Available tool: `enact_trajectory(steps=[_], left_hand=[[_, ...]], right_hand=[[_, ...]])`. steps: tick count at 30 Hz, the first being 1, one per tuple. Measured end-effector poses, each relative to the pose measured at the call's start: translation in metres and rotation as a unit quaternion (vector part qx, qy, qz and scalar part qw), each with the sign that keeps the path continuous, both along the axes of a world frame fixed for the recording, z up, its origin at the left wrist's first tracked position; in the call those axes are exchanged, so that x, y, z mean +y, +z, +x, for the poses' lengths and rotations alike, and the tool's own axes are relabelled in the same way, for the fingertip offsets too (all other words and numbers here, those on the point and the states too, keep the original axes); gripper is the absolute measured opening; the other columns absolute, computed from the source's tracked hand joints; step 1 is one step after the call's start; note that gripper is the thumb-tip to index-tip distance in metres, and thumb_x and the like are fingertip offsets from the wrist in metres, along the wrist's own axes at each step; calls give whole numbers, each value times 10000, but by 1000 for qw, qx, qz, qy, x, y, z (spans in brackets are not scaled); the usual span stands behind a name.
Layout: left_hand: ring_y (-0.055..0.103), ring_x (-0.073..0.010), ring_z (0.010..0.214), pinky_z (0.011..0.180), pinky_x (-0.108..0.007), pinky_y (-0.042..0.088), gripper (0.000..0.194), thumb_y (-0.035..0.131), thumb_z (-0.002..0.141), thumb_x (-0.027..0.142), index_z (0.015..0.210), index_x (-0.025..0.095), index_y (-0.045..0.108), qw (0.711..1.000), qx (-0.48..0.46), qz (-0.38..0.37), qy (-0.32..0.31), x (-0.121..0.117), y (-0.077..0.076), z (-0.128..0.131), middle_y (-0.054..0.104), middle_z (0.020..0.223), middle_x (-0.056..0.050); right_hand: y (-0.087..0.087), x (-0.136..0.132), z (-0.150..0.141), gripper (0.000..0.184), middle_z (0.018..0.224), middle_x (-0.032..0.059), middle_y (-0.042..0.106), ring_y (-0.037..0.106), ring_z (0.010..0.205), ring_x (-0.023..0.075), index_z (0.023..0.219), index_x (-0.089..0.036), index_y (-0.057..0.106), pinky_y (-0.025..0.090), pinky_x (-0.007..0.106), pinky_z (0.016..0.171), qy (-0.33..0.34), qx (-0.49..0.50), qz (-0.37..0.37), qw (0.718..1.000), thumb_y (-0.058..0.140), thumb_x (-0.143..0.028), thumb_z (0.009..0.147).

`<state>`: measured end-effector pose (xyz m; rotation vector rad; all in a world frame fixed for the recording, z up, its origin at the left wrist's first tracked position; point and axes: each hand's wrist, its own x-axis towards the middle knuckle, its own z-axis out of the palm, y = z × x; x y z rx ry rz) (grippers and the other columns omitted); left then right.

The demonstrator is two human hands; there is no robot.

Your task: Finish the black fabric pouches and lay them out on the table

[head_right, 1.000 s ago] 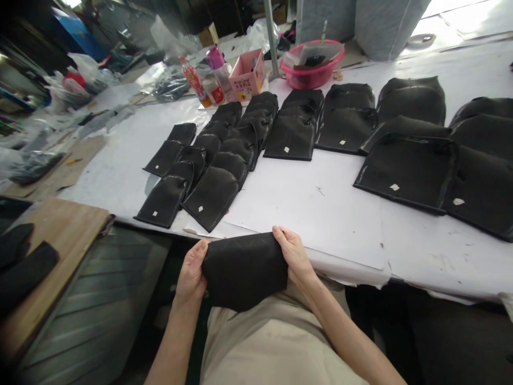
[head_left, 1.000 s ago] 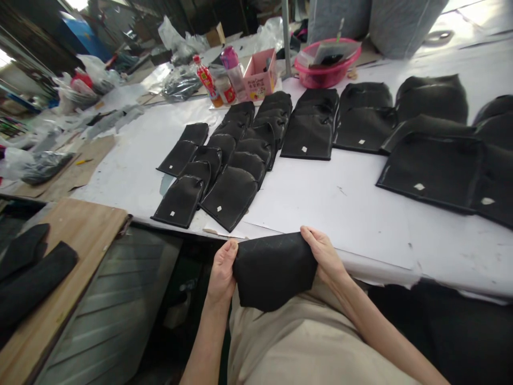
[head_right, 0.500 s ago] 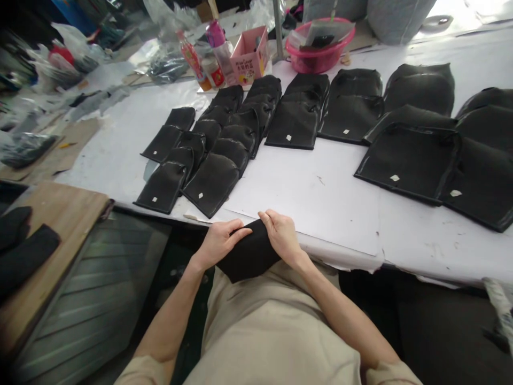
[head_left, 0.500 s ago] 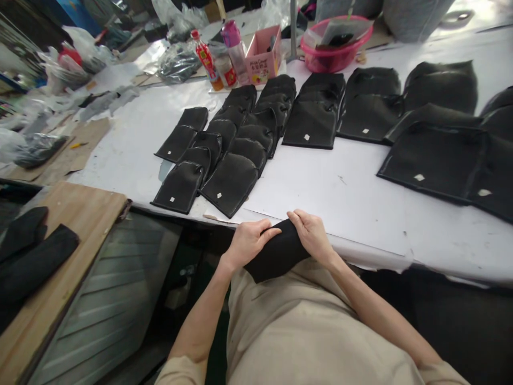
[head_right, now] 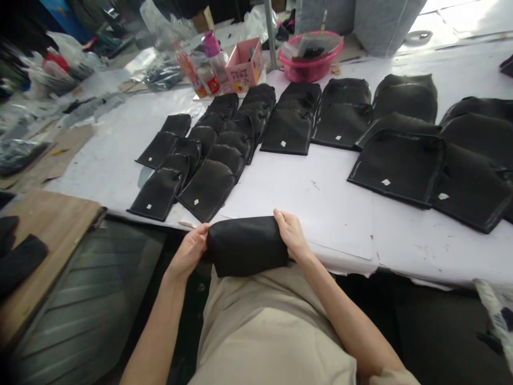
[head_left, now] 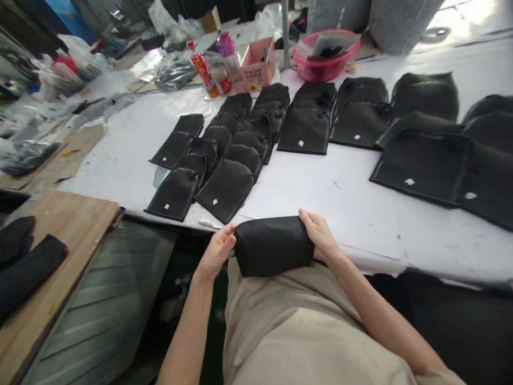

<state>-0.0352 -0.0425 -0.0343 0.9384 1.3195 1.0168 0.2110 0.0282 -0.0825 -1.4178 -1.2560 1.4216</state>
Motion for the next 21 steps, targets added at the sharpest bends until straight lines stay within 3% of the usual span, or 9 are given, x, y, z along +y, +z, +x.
enact_trajectory(steps=[2, 4, 9, 14, 18, 21], left_hand=[[667, -204, 832, 733, -275, 519, 572, 719, 747, 568, 1140, 159, 646, 995, -80, -17, 51, -12, -10, 6, 714, 937, -93], [685, -226, 895, 782, -299, 541, 521, 758, 754, 464, 1158, 151, 654, 990, -97, -42, 96, -20, -19, 13, 731, 998, -111], [707, -251, 885, 771, -334, 573, 477, 765, 761, 398, 1154, 145, 671, 982, -113, -47, 144, -28, -24, 19, 754, 974, -110], [701, -212, 804, 751, -300, 567, 402, 813, 706, 355, 1044, 158, 721, 986, -99, -35, 130, -33, -22, 13, 756, 928, -83], [672, -206, 810, 762, -291, 547, 408, 833, 677, 335, 1024, 149, 727, 995, -47, -45, 81, -35, -16, 12, 741, 901, -73], [640, -209, 830, 755, -278, 521, 376, 803, 715, 355, 1007, 135, 718, 999, 11, -37, 27, -32, -7, 11, 714, 894, -72]], right_hand=[[0, -1, 0, 564, 505, -17, 418, 405, 523, 150, 603, -221, 443, 304, 270, 468, -32, 33, -20, 999, 455, -743, 818], [0, -3, -1, 575, 500, -10, 448, 441, 534, 167, 609, -222, 467, 336, 276, 473, -45, 64, -35, 996, 471, -767, 794], [5, -5, 4, 511, 558, -8, 500, 459, 568, 167, 675, -215, 526, 378, 274, 518, -19, 73, -18, 997, 505, -702, 831], [19, -4, 18, 315, 690, 1, 612, 537, 669, 161, 728, -195, 627, 418, 276, 661, 38, -30, 102, 994, 590, -473, 872], [28, -4, 22, 199, 714, 5, 676, 580, 677, 163, 773, -200, 680, 420, 274, 647, 150, -49, 96, 983, 635, -380, 846], [32, -6, 20, 182, 681, -4, 666, 559, 641, 155, 756, -206, 679, 405, 268, 611, 189, -66, 104, 974, 629, -353, 850]])
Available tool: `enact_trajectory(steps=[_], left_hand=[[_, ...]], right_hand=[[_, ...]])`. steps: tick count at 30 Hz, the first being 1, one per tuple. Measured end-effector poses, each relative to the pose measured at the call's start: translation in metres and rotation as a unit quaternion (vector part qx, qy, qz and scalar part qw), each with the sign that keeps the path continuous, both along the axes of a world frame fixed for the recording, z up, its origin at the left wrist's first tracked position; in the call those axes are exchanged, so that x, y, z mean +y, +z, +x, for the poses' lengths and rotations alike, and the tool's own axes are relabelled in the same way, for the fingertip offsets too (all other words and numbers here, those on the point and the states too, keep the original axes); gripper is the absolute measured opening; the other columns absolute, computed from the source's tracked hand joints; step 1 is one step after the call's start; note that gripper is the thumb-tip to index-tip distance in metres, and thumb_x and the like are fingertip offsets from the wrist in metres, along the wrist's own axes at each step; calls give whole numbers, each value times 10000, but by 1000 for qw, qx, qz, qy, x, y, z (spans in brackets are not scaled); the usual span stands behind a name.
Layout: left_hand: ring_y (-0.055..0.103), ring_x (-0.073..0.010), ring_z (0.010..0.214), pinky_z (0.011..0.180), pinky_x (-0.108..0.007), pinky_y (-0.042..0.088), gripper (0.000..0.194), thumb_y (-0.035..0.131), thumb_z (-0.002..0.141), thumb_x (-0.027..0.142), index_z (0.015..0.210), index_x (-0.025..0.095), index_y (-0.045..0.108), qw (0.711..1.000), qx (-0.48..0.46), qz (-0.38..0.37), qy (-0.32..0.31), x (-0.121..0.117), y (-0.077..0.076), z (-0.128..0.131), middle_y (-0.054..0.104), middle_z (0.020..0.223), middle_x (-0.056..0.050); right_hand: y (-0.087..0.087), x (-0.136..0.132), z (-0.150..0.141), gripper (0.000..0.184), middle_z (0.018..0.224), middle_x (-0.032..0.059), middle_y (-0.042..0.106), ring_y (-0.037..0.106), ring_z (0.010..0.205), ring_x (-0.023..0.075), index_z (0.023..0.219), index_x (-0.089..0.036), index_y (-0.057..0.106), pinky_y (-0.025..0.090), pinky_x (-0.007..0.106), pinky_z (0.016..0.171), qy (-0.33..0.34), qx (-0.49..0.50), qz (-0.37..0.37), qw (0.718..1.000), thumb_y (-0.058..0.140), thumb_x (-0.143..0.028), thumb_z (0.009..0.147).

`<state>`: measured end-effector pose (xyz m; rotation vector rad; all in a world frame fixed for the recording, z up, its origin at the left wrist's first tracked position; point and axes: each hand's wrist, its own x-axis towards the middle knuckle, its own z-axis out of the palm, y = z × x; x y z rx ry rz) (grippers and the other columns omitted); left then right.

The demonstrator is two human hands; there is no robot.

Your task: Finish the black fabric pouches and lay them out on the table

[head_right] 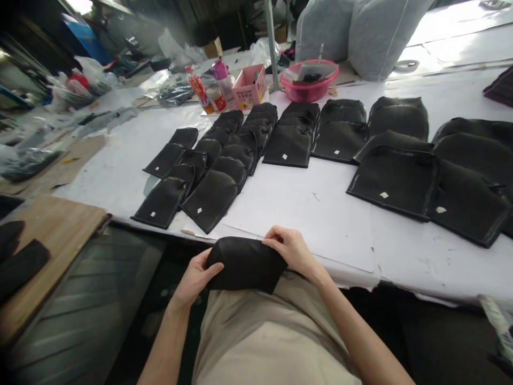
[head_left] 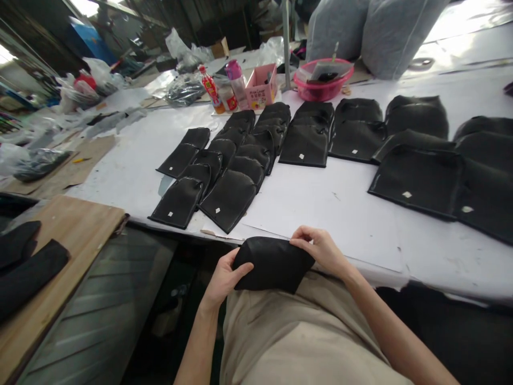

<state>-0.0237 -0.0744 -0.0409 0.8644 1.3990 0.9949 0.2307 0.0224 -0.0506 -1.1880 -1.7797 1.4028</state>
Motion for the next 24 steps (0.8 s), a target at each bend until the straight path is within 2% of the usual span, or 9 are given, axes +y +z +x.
enact_trajectory(steps=[5, 8, 10, 14, 17, 19, 24], left_hand=[[555, -162, 708, 633, -227, 437, 342, 681, 813, 470, 896, 138, 686, 995, 85, 54, -17, 11, 15, 3, 628, 769, -35], [528, -147, 690, 632, -216, 404, 255, 703, 802, 409, 792, 156, 673, 981, 180, 64, -38, 18, 22, 11, 603, 717, -7], [522, -142, 692, 644, -214, 398, 217, 701, 804, 367, 743, 163, 662, 974, 211, 69, -50, 21, 23, 17, 602, 705, 2], [494, -124, 664, 618, -208, 385, 216, 669, 828, 365, 751, 165, 644, 982, 186, 39, -21, 19, 15, 24, 576, 697, 14], [479, -119, 651, 598, -207, 377, 240, 673, 823, 388, 751, 162, 637, 986, 166, 20, 3, 15, 9, 25, 553, 690, 16], [474, -118, 640, 589, -209, 374, 257, 677, 818, 402, 744, 160, 631, 987, 158, 15, 13, 13, 7, 26, 547, 684, 17], [478, -123, 640, 603, -218, 378, 259, 672, 821, 406, 744, 164, 623, 984, 177, 17, 13, 13, 11, 27, 545, 677, 19]], right_hand=[[-1, -6, -9, 174, 691, -9, 670, 572, 646, 151, 749, -207, 662, 415, 264, 628, 27, 2, 8, 1000, 614, -334, 859], [-5, -11, -12, 174, 694, -15, 672, 579, 648, 150, 757, -213, 658, 419, 263, 637, 51, -6, 14, 999, 599, -326, 875], [-8, -14, -13, 153, 708, -16, 675, 585, 654, 152, 775, -221, 654, 427, 266, 648, 50, -14, 26, 998, 599, -317, 880], [-13, -20, -15, 63, 831, 15, 681, 618, 761, 177, 875, -233, 647, 464, 290, 719, 25, -26, 86, 996, 620, -289, 884], [-16, -25, -19, 50, 974, 62, 667, 621, 918, 215, 915, -237, 655, 472, 341, 841, 24, -36, 160, 986, 620, -268, 899], [-18, -28, -24, 48, 1003, 74, 663, 616, 954, 232, 917, -241, 664, 469, 369, 874, 25, -39, 190, 981, 629, -268, 899], [-24, -32, -33, 44, 977, 64, 672, 631, 935, 225, 924, -235, 667, 479, 359, 864, 27, -18, 180, 983, 649, -256, 889]])
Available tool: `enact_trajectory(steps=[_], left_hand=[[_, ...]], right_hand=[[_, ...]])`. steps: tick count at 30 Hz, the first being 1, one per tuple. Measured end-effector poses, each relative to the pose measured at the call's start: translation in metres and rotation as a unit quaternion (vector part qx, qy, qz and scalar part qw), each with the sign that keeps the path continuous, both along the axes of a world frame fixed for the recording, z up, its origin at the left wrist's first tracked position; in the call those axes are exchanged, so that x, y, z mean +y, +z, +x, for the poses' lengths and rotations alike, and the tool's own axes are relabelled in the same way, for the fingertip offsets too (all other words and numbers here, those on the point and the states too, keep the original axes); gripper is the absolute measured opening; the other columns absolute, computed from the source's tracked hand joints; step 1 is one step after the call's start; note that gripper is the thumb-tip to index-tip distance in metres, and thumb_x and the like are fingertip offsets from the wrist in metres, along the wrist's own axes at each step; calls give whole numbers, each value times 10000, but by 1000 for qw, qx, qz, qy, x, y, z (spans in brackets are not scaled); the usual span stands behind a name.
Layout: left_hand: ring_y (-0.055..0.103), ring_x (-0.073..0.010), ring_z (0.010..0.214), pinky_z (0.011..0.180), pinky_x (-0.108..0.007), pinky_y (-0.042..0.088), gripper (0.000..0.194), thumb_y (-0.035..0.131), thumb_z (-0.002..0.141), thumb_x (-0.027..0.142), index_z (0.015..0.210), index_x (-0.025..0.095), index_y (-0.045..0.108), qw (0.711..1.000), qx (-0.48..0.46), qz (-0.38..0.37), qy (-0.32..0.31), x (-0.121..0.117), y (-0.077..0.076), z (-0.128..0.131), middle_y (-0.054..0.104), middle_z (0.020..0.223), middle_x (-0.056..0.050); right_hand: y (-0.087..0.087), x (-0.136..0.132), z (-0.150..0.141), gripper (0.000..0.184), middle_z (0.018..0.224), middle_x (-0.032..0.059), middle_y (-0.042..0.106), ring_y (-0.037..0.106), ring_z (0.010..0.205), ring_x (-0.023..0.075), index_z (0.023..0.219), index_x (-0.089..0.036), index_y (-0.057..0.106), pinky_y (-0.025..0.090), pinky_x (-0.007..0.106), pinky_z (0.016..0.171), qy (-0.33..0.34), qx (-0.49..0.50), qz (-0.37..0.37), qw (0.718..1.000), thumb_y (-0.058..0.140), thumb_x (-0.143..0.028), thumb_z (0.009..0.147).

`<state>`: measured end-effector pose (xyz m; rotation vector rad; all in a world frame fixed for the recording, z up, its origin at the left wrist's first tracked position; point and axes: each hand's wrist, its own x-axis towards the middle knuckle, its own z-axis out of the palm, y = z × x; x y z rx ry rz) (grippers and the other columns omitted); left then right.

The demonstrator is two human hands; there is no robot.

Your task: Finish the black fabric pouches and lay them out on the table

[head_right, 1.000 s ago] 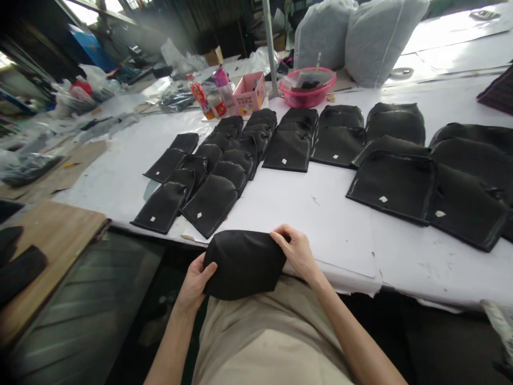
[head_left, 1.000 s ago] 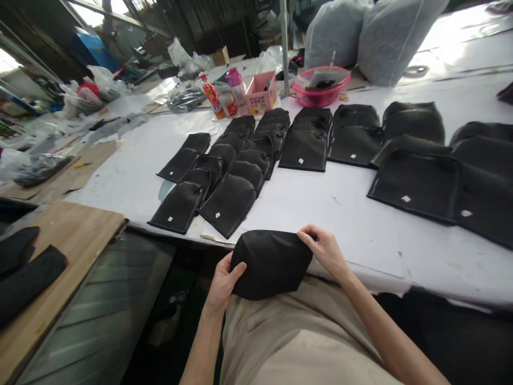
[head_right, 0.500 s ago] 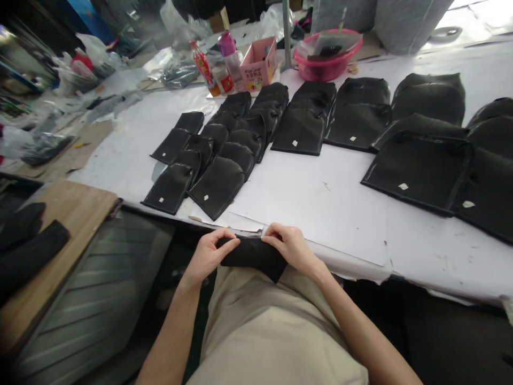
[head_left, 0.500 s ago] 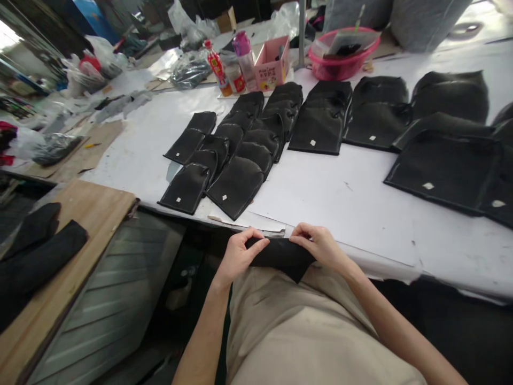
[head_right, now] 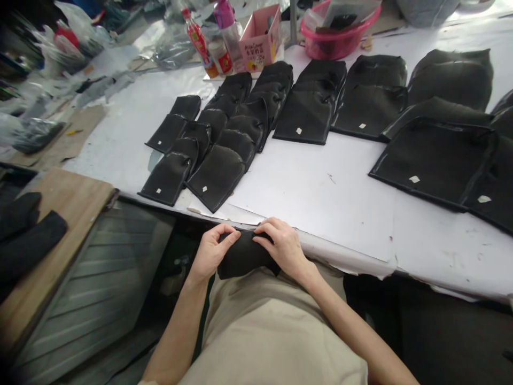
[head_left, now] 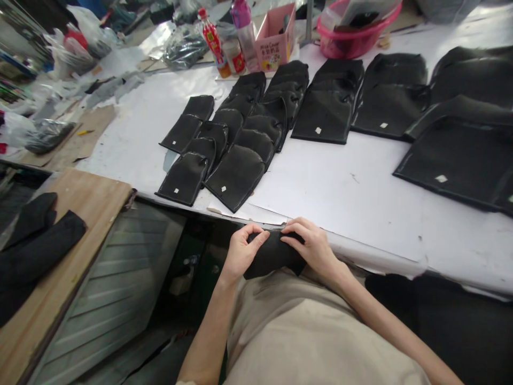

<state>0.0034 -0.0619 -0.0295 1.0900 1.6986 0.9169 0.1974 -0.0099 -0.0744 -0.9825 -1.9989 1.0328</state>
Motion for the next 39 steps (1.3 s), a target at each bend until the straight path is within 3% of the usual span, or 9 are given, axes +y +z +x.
enact_trajectory(steps=[8, 18, 25, 33, 36, 39], left_hand=[[494, -122, 650, 616, -213, 376, 221, 649, 846, 355, 739, 162, 632, 995, 82, 34, -50, -4, 7, 3, 561, 669, 24], [530, -111, 661, 632, -202, 394, 186, 635, 865, 311, 750, 166, 628, 989, 114, 49, -82, -9, 8, 6, 592, 686, 31], [530, -115, 659, 631, -208, 404, 207, 627, 870, 337, 760, 162, 628, 989, 116, 39, -81, -9, 6, 6, 588, 687, 26], [543, -121, 677, 656, -216, 423, 222, 636, 869, 356, 757, 164, 633, 993, 108, 27, -47, -9, 0, 6, 595, 693, 23], [597, -138, 757, 730, -229, 459, 126, 632, 876, 299, 877, 178, 668, 994, 87, 44, -56, -9, -1, 6, 656, 799, 4], [630, -160, 883, 836, -264, 474, 189, 569, 917, 228, 1054, 208, 698, 987, 69, 80, -121, -8, -1, 4, 690, 962, -32]], right_hand=[[7, 4, 2, 81, 905, 17, 656, 618, 866, 181, 903, -216, 657, 462, 298, 795, 72, 3, -107, 992, 707, -221, 839], [7, 8, 6, 47, 863, -3, 634, 584, 809, 155, 846, -201, 621, 432, 277, 758, 123, -26, -154, 980, 658, -176, 859], [9, 3, 5, 93, 831, 3, 587, 536, 763, 152, 835, -199, 559, 420, 269, 711, 115, -35, -99, 988, 591, -122, 877], [-1, -4, 1, 132, 955, 60, 588, 569, 937, 204, 848, -215, 485, 468, 336, 826, 91, 13, 12, 996, 541, -102, 889], [-6, -6, 2, 136, 1016, 75, 594, 579, 981, 208, 854, -217, 476, 481, 346, 850, 100, 17, 28, 994, 538, -101, 890], [-11, -8, 2, 131, 1050, 86, 600, 593, 991, 205, 868, -217, 474, 495, 346, 849, 107, 12, 44, 993, 529, -101, 893]])
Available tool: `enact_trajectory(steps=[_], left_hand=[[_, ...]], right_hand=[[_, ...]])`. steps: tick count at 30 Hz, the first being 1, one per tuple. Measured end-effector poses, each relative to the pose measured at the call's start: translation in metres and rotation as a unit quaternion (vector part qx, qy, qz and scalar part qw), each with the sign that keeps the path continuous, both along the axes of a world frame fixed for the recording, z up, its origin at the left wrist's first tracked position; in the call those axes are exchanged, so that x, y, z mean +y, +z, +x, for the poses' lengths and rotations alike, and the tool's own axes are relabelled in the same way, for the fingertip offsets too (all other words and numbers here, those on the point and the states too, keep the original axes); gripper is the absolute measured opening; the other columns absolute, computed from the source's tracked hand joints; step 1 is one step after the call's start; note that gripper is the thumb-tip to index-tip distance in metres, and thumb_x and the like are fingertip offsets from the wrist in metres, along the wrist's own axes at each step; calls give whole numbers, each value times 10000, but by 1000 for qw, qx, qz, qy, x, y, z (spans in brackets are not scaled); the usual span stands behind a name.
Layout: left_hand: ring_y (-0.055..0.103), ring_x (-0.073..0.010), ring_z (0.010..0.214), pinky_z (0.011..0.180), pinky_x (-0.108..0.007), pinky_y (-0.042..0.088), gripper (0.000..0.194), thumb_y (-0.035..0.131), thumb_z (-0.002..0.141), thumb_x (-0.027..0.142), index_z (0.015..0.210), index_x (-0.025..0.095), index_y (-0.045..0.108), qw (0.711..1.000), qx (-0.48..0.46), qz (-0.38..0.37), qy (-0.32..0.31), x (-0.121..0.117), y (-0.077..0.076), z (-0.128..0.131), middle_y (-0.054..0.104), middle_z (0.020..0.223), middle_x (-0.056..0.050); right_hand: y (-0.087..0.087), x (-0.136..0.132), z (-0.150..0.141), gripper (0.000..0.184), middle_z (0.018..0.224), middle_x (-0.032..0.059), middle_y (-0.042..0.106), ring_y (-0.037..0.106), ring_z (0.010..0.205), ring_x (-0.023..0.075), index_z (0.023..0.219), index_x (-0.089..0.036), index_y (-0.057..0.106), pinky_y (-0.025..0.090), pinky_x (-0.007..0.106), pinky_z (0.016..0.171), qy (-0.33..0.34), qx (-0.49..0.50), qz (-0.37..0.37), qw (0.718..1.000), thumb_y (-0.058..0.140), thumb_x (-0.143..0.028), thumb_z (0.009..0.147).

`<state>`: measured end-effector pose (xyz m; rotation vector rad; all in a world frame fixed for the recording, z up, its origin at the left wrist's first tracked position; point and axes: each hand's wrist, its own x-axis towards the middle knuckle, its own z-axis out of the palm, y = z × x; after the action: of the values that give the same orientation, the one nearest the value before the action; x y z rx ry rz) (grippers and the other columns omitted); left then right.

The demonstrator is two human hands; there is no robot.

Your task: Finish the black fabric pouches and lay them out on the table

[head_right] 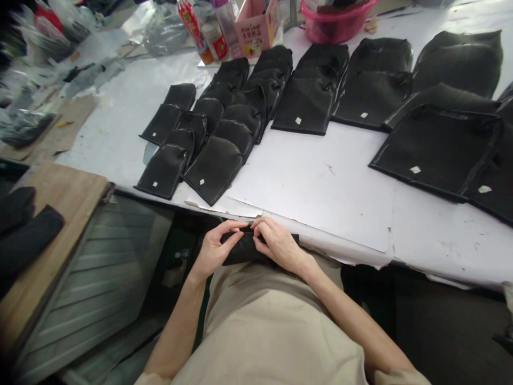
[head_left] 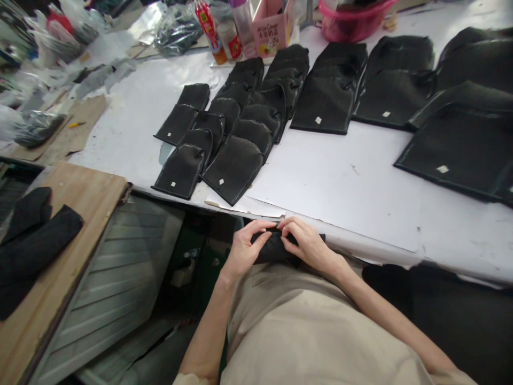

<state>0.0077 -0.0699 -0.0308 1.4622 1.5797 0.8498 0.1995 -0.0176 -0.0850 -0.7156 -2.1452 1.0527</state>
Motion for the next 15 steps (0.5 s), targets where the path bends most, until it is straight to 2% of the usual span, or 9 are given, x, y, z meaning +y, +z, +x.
enact_trajectory(steps=[2, 4, 6, 11, 15], left_hand=[[634, -173, 922, 858, -278, 474, 210, 573, 918, 216, 1070, 218, 717, 998, 4, 10, -58, 1, 1, -3, 689, 993, -47], [639, -182, 945, 869, -282, 476, 211, 632, 882, 207, 1072, 221, 721, 996, 9, 5, -90, 2, 1, -5, 694, 1009, -46], [645, -184, 971, 899, -282, 473, 235, 671, 849, 186, 1076, 223, 717, 995, 6, -7, -98, 3, -1, -7, 704, 1040, -38], [647, -186, 1016, 963, -294, 459, 222, 641, 854, 144, 1052, 211, 714, 995, -24, -23, -98, 5, -7, -6, 710, 1081, -35], [644, -189, 988, 942, -300, 469, 161, 626, 860, 151, 992, 196, 708, 995, -34, -21, -91, 3, -9, -4, 703, 1023, -39]], right_hand=[[-2, -1, -1, 124, 1040, 85, 610, 608, 963, 200, 880, -217, 475, 506, 337, 823, -4, -1, 7, 1000, 526, -105, 894], [-2, -2, -1, 115, 1036, 85, 622, 626, 925, 194, 892, -218, 479, 517, 328, 791, -11, -3, 11, 1000, 525, -113, 895], [-2, -3, -2, 104, 1047, 91, 636, 643, 902, 191, 896, -217, 486, 527, 323, 769, -11, -13, 18, 1000, 525, -120, 896], [1, -5, -2, 83, 1081, 120, 672, 681, 938, 218, 878, -208, 511, 556, 346, 770, -17, -47, 46, 998, 508, -127, 897], [0, -5, -1, 66, 1127, 131, 680, 692, 982, 226, 890, -208, 520, 566, 368, 803, -4, -41, 47, 998, 510, -146, 909]])
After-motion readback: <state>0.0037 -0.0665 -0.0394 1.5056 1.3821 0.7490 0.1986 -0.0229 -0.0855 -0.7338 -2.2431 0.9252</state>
